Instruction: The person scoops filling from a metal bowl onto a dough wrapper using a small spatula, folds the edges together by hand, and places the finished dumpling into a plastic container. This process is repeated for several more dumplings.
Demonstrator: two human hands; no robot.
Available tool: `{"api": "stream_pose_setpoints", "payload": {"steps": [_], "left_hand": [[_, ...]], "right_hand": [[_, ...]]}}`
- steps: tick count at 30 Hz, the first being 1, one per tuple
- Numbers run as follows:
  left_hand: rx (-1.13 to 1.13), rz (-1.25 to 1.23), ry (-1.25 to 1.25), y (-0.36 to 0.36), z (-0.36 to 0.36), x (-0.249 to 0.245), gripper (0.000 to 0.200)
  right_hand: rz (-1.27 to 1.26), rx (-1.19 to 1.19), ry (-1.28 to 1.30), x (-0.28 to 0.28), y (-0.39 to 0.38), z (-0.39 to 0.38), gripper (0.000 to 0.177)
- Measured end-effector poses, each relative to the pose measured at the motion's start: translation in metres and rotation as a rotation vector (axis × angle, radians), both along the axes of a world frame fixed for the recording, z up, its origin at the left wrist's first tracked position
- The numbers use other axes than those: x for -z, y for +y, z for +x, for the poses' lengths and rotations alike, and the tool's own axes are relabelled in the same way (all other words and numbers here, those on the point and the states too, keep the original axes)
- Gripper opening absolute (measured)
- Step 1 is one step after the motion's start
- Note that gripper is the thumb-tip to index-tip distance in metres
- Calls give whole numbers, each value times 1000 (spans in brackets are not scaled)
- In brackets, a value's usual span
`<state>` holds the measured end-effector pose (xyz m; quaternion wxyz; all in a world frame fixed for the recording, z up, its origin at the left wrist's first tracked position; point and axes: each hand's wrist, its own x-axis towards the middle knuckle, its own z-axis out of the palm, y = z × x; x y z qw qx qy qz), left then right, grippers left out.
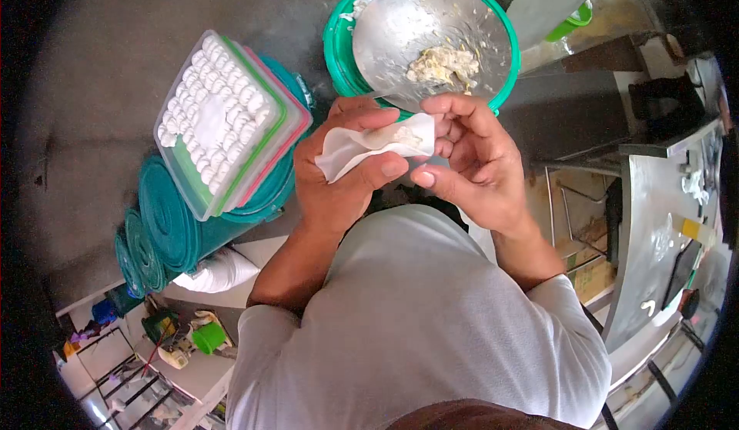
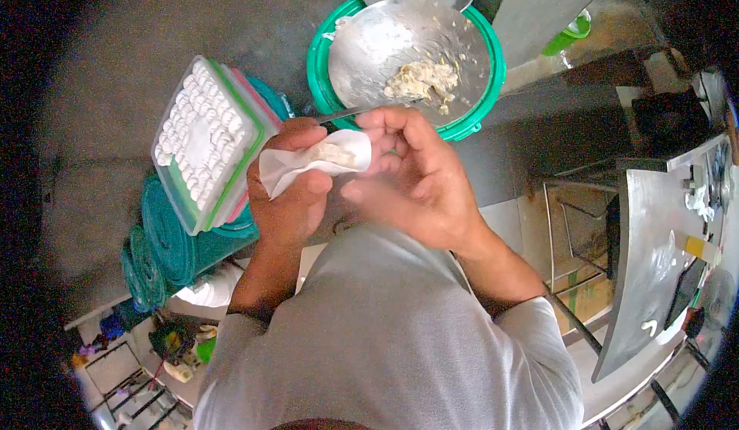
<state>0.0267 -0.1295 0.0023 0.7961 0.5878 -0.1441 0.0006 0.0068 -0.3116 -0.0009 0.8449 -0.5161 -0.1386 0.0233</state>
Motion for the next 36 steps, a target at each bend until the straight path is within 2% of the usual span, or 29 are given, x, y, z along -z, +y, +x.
{"api": "stream_pose_setpoints", "payload": {"steps": [1,3,4,6,7,11,12,13,14,16,18,20,21,22,24,25,26,27,28,29,31,32,34,35,36], "left_hand": [[7,-37,-18,5,-1,-1,44],[14,-80,-42,17,-3,-2,44],[23,-125,-18,23,-5,-3,39],[20,-187,0,42,-10,-3,36],[1,-135,-37,55,-12,1,35],[-32,2,-181,94,-18,1,34],[-36,-10,-179,106,-20,-2,34],[7,93,-225,120,-22,-7,35],[50,196,-269,131,-23,-8,36],[30,136,-301,146,-25,-5,39],[-10,-6,-330,161,-28,-2,42],[-21,4,-280,180,-33,-7,41],[17,114,-333,189,-33,-9,40],[54,225,-384,197,-34,-10,40],[54,163,-319,205,-43,-14,38],[31,31,-175,208,-50,-18,37],[10,-101,-30,211,-54,-19,36],[3,-105,-207,218,-46,-6,35],[-4,-113,-206,224,-47,-2,35],[8,-44,-240,229,-47,0,37],[46,100,-334,239,-46,-3,40],[40,94,-332,241,-48,-4,40],[-7,54,-238,243,-54,-6,39],[43,-198,109,241,-63,-15,37],[45,-204,109,243,-61,-10,37]], "right_hand": [[-4,4,-11,0,8,-1,62],[110,65,-22,0,28,-4,46],[102,63,-28,2,35,-6,46],[-249,200,-130,5,48,-10,27],[-232,269,-166,-4,62,-10,12],[-327,260,-268,-17,98,-17,14],[-171,175,-99,-28,109,-22,13],[-16,93,73,-35,119,-25,12],[-29,93,75,-34,125,-26,12],[-326,68,-116,-30,135,-26,16],[-365,63,-193,-33,152,-27,17],[-445,188,-326,-39,172,-29,15],[-205,164,-49,-54,189,-40,12],[-217,156,-49,-53,193,-40,12],[-610,147,-383,-48,193,-37,15],[-669,148,-475,-48,197,-35,17],[-678,140,-476,-48,202,-34,17],[-705,154,-511,-49,208,-33,16],[-731,168,-547,-50,215,-33,16],[-737,160,-549,-52,222,-35,16],[-629,191,-371,-55,236,-41,15],[-636,184,-371,-56,238,-40,15],[-805,157,-561,-57,236,-37,15],[-851,145,-591,-57,236,-37,16],[-857,145,-592,-57,238,-36,16]]}}
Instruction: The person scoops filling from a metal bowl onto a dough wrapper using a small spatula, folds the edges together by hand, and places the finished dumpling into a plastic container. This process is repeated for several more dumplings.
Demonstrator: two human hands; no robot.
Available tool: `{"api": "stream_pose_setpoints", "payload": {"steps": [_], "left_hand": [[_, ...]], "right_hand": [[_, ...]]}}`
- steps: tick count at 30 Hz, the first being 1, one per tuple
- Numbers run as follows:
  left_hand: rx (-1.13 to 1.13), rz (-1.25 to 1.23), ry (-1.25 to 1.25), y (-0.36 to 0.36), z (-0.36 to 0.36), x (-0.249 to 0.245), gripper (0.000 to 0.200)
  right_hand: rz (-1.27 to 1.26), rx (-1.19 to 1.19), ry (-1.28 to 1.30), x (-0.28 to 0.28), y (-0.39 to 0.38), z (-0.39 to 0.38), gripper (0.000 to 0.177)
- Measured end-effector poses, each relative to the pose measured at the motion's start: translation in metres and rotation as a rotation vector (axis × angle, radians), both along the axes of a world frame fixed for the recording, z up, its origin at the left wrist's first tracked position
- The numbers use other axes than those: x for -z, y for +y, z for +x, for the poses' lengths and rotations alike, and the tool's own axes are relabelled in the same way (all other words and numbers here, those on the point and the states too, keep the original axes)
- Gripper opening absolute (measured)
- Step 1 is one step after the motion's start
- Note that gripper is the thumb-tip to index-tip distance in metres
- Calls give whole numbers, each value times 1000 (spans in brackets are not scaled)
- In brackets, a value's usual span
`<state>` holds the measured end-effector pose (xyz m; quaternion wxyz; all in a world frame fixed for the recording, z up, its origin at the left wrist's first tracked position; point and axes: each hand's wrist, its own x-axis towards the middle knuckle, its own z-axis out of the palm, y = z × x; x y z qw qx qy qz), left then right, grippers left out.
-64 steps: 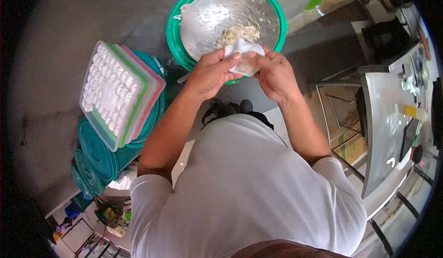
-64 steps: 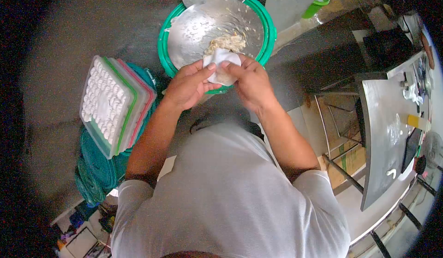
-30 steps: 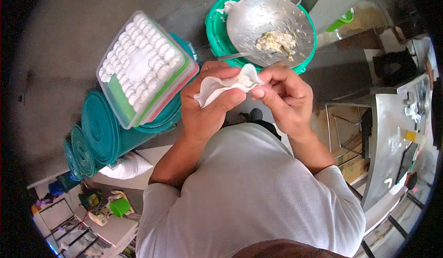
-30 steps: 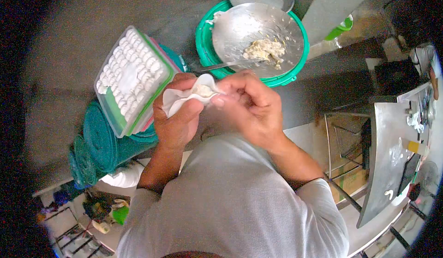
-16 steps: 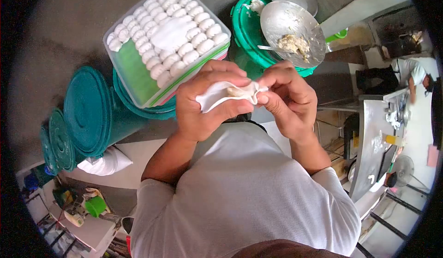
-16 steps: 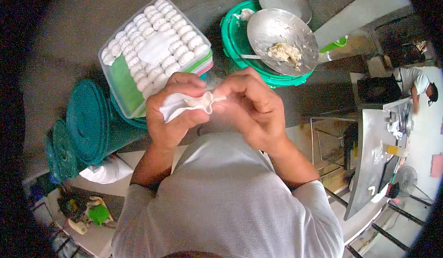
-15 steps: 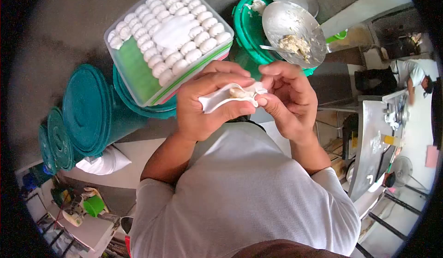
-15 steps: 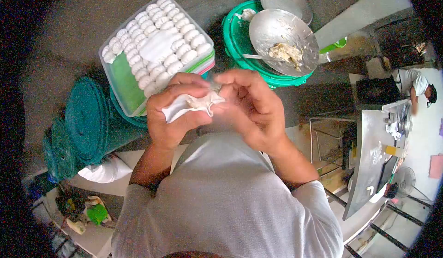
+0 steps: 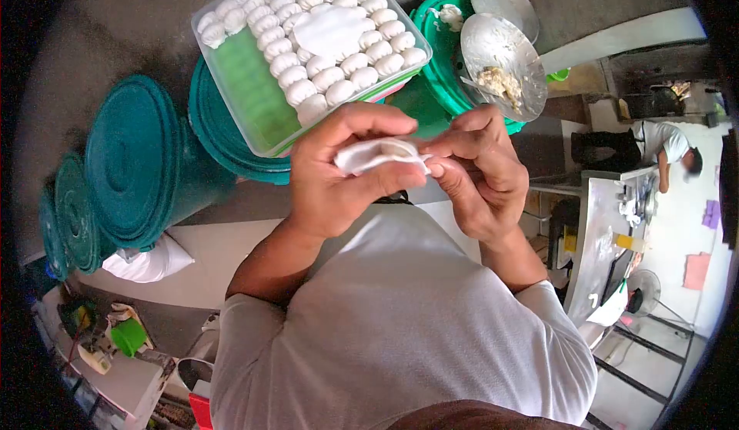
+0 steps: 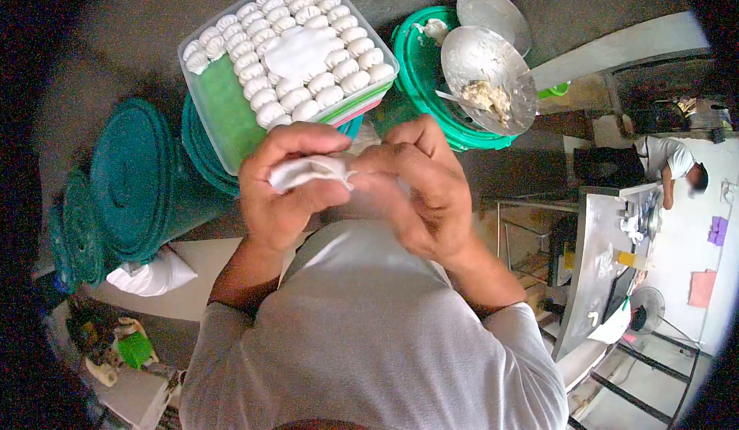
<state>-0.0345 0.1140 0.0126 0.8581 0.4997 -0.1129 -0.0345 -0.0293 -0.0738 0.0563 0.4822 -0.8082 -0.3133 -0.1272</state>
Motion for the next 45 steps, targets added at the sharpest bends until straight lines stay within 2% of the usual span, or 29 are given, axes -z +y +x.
{"api": "stream_pose_setpoints", "payload": {"steps": [2,3,4,5,6,7,8,9,10,12,14,16,17,19,20,22,24,26,27,29,30,32,35,39,41,43,45], "left_hand": [[-109,179,-339,6,7,15,42],[-100,210,-388,7,8,17,42],[-103,211,-388,7,7,15,42],[-73,248,-379,7,6,11,40],[-43,287,-372,7,5,6,39],[-45,293,-376,4,2,-2,39],[-26,216,-176,-1,-4,-11,39],[-8,138,23,-5,-6,-16,38],[-15,146,19,-8,-4,-12,38],[-151,259,-428,-15,6,4,35],[-121,260,-386,-22,4,1,34],[-86,441,-536,-27,7,-6,35],[-88,451,-541,-33,5,-9,35],[-75,318,-344,-47,0,-14,36],[-77,329,-348,-53,1,-12,36],[-118,258,-457,-65,7,-4,38],[-120,330,-441,-73,7,-8,35],[-104,463,-584,-79,12,-8,31],[-105,476,-582,-85,11,-9,31],[-161,399,-517,-98,9,-10,32],[-163,409,-517,-105,10,-7,32],[-241,230,-478,-118,13,2,32],[-202,339,-495,-128,15,-4,31],[-165,490,-461,-146,13,-10,27],[-283,154,-243,-170,10,-10,26],[-272,210,-291,-172,15,-2,26],[-282,328,-390,-174,18,-2,24]], "right_hand": [[11,-3,-21,1,4,0,16],[9,-3,-21,1,9,-3,16],[188,48,108,1,15,-8,16],[369,97,237,1,18,-11,15],[373,94,235,2,12,-10,15],[206,31,96,3,1,-6,17],[39,-32,-45,5,-7,-2,19],[47,-38,-50,4,-11,0,19],[22,-59,-52,4,-16,2,20],[12,-81,-58,5,-22,2,22],[173,-22,54,6,-27,-2,22],[179,-44,54,4,-38,-1,21],[176,-67,53,4,-44,0,20],[172,-74,22,5,-56,2,20],[158,-78,-4,6,-62,2,21],[168,-108,-11,8,-74,6,21],[178,-138,-15,10,-83,6,21],[428,-75,181,14,-86,2,19],[439,-80,183,15,-93,5,19],[246,-138,4,16,-107,13,20],[256,-142,4,17,-111,14,20],[265,-207,34,22,-120,18,22],[397,-214,37,29,-130,23,23],[426,-220,53,31,-147,30,22],[410,-239,107,30,-157,33,23],[395,-266,166,32,-165,37,24],[482,-327,138,35,-168,42,23]]}}
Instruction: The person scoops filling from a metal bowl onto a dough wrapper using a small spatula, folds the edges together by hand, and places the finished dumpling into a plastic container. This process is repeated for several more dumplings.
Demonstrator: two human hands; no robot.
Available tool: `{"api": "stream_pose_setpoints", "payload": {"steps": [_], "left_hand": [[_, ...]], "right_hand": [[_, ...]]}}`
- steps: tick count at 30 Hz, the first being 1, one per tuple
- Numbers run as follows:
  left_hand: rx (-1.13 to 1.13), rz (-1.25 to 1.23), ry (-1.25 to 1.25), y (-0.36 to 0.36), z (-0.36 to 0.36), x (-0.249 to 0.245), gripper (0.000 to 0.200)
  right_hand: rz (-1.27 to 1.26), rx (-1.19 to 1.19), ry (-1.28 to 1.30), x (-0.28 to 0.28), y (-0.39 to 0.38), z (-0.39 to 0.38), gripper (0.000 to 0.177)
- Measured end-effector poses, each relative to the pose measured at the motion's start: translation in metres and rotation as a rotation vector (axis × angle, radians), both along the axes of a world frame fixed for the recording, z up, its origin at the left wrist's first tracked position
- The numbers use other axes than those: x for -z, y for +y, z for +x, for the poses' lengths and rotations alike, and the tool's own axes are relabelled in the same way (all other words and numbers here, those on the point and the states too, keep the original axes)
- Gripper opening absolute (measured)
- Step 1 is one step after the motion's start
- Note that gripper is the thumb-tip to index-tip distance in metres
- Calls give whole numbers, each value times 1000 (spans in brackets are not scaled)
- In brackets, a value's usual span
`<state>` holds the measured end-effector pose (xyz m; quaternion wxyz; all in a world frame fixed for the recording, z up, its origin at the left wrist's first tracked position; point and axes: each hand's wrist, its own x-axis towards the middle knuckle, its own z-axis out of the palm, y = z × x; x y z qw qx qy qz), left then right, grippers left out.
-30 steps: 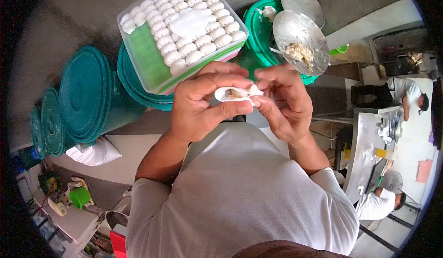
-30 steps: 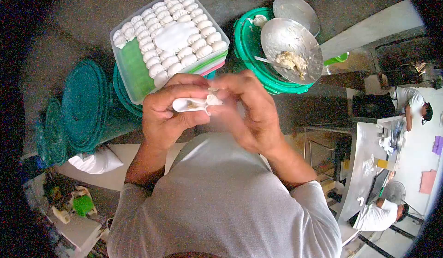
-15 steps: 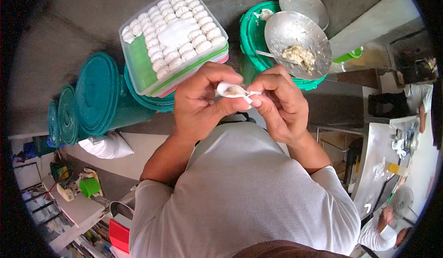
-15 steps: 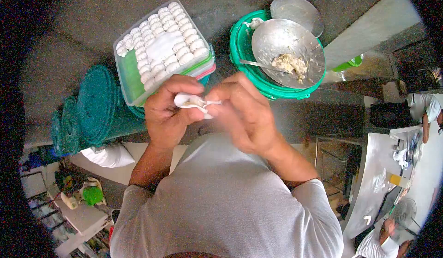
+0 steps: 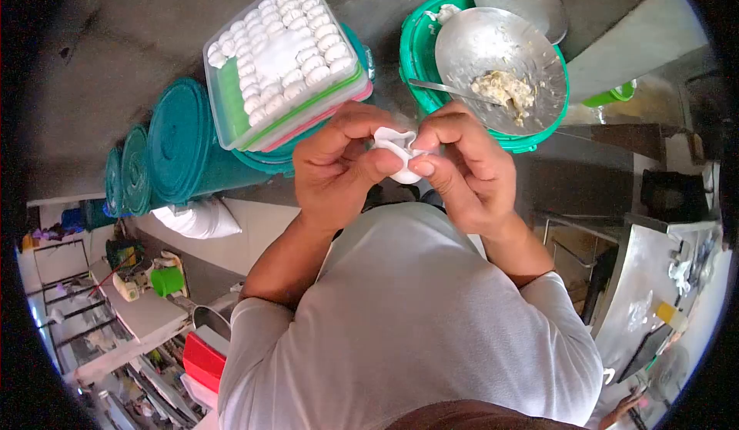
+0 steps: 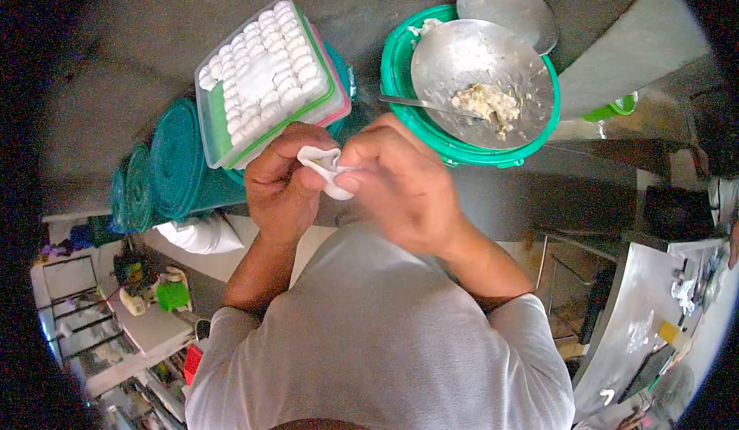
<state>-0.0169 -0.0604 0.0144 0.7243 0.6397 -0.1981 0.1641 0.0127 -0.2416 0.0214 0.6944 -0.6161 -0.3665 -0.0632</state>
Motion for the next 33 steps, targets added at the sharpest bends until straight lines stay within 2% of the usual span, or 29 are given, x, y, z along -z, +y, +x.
{"api": "stream_pose_setpoints", "payload": {"steps": [1,3,4,5,7,9,10,14,16,17,19,23,25,26,28,29,31,33], "left_hand": [[-10,8,5,0,1,-2,24],[-15,105,-53,2,2,-3,23],[-18,107,-52,3,3,-3,23],[-23,123,-62,5,4,-2,22],[-23,136,-80,8,4,0,21],[-126,-86,-27,7,2,6,20],[-114,61,-144,19,8,10,20],[-69,76,-89,51,6,2,17],[-49,158,-180,70,11,-1,16],[-49,147,-187,77,11,-3,16],[-71,138,-139,91,11,-6,17],[-181,17,-191,117,12,2,16],[-213,165,-194,136,11,-1,12],[-219,158,-192,144,10,-3,12],[-220,159,-156,158,9,-7,10],[-225,152,-153,166,9,-10,10],[-175,311,-153,185,11,-14,11],[-95,369,-124,207,15,-14,15]], "right_hand": [[8,-10,5,1,2,0,23],[243,-50,271,3,8,-4,21],[119,-1,257,5,6,-2,20],[119,-3,256,5,5,0,20],[-21,32,49,3,8,5,20],[-56,40,-2,0,15,7,20],[-92,42,-46,-2,19,8,20],[-56,16,-58,-9,48,6,18],[121,-68,277,-18,68,0,15],[110,-65,270,-20,75,1,15],[-96,24,96,-21,88,5,12],[-213,47,4,-28,116,10,13],[-278,16,-46,-30,129,14,14],[-287,11,-46,-31,138,13,14],[-76,-17,298,-32,158,8,14],[-84,-21,300,-32,163,10,14],[-337,26,80,-35,170,17,13],[-339,3,54,-29,178,24,13]]}}
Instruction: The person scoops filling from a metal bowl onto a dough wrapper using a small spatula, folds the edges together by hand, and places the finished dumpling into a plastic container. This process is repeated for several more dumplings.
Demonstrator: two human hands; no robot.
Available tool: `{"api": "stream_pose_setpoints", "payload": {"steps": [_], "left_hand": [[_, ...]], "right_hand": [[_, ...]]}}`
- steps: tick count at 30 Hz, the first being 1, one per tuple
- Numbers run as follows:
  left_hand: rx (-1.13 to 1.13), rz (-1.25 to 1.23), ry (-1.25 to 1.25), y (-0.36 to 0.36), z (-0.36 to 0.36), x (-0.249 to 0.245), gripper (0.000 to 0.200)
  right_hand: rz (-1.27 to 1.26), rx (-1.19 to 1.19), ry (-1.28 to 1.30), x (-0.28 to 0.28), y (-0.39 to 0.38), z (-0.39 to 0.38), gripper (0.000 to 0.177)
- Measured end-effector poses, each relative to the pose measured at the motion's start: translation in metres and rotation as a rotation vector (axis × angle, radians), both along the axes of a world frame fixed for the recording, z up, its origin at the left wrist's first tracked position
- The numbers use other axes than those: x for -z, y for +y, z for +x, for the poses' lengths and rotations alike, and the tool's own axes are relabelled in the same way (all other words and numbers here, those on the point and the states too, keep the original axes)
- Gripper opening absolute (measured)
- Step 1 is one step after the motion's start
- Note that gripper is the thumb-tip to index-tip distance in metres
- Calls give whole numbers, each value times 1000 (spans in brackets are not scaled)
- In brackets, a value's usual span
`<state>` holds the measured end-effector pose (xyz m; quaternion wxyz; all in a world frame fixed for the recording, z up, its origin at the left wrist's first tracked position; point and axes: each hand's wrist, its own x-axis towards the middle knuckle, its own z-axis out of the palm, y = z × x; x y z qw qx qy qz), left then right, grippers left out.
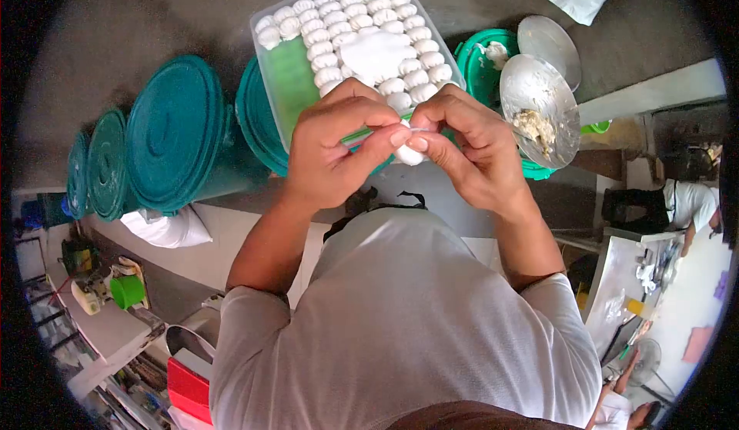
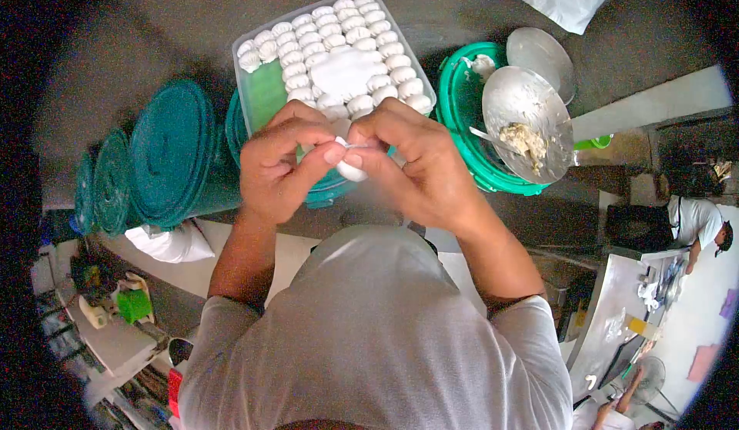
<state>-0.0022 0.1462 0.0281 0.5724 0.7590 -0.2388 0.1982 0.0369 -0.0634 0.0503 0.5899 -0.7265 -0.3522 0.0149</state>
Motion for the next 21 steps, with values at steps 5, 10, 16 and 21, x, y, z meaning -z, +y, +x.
{"api": "stream_pose_setpoints", "payload": {"steps": [5,10,16,21], "left_hand": [[435,-706,801,27,6,23,48],[665,-873,844,50,15,44,37],[298,-785,672,57,13,33,43],[203,-616,593,51,10,32,46]], "right_hand": [[-2,-168,-317,-1,17,22,19],[-155,-147,-5,6,35,23,33],[137,-238,496,31,48,27,21],[-92,30,228,46,75,24,31]]}}
